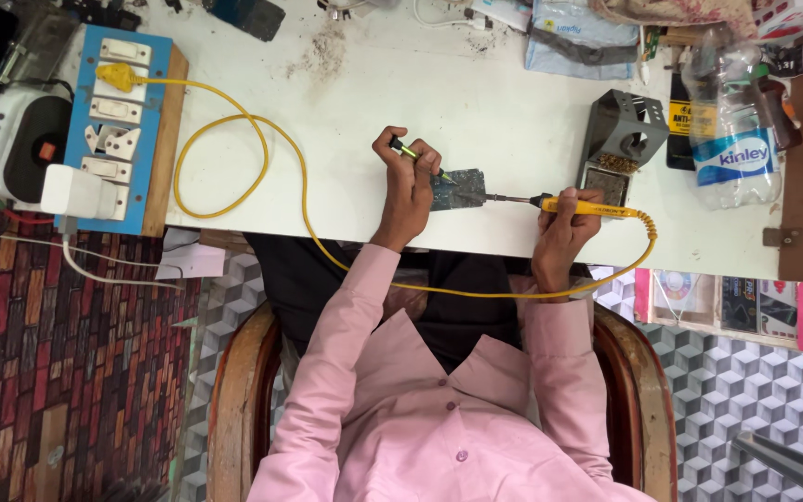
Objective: The person uses a soldering iron and a green-handled tool to work on a small circuit board placed on a white table. They repeatedly apply the soldering iron to different points on the board while holding it steady with the other hand. The task continues throughout the clip without visible completion.
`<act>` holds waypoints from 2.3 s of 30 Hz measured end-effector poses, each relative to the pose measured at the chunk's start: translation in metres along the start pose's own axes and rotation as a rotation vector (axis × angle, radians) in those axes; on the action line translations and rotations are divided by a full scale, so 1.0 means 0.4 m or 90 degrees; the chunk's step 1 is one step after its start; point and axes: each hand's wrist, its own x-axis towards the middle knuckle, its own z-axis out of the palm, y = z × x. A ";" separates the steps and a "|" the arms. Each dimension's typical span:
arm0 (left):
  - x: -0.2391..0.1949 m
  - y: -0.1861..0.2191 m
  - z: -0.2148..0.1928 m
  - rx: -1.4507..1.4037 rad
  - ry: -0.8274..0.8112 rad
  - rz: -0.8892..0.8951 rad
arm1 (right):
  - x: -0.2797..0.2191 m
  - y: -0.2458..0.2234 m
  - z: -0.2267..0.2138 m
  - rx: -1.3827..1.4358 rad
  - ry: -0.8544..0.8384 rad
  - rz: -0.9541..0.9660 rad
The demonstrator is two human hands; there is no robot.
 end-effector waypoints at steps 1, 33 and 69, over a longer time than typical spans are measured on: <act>0.003 -0.003 0.001 -0.006 -0.001 0.009 | 0.002 0.003 0.000 0.008 0.004 0.000; 0.004 -0.025 -0.003 -0.167 0.039 -0.007 | -0.036 -0.016 0.005 -0.060 0.146 -0.123; 0.024 0.280 0.005 0.034 -0.268 0.052 | -0.020 -0.257 0.137 -0.432 -0.227 -0.275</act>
